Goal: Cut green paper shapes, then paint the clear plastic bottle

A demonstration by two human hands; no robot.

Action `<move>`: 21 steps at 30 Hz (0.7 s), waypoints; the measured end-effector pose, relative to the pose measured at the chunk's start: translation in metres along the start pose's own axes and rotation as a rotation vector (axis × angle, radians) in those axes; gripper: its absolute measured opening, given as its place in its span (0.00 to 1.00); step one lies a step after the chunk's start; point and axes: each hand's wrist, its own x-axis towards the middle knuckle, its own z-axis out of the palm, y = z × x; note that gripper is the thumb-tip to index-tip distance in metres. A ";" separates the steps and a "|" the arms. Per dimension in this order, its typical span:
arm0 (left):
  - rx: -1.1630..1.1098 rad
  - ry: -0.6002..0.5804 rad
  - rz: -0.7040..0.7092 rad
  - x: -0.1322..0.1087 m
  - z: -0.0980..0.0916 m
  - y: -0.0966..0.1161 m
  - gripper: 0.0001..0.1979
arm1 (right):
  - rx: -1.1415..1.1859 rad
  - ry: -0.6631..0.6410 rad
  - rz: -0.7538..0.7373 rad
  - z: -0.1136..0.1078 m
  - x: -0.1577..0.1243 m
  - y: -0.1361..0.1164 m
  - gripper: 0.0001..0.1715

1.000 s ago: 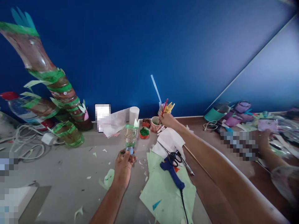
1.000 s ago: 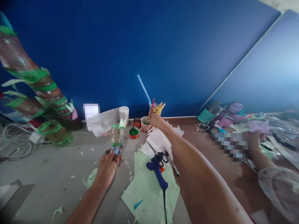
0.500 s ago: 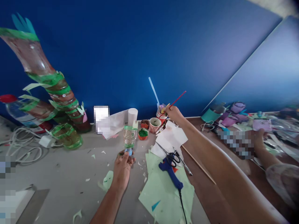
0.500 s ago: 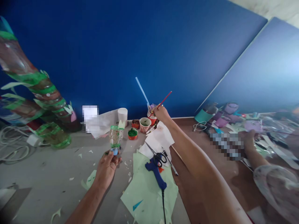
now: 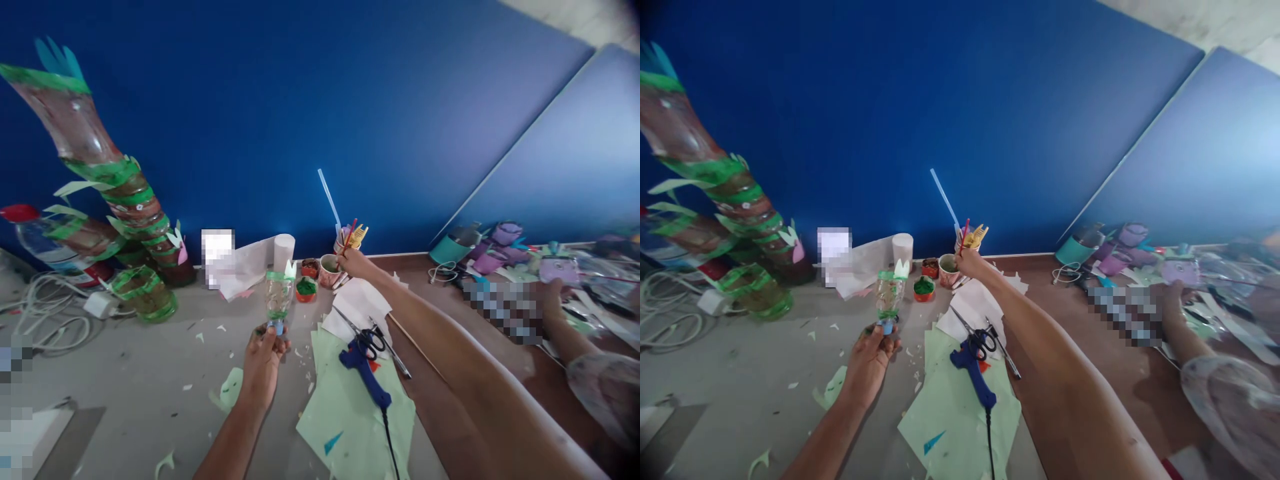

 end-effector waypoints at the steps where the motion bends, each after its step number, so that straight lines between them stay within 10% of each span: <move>1: 0.002 0.002 0.001 0.000 0.000 0.000 0.20 | 0.010 0.014 0.016 -0.002 0.001 -0.001 0.09; 21: 0.023 0.001 0.009 0.000 0.000 -0.001 0.18 | 0.206 -0.031 0.065 -0.038 -0.023 -0.004 0.13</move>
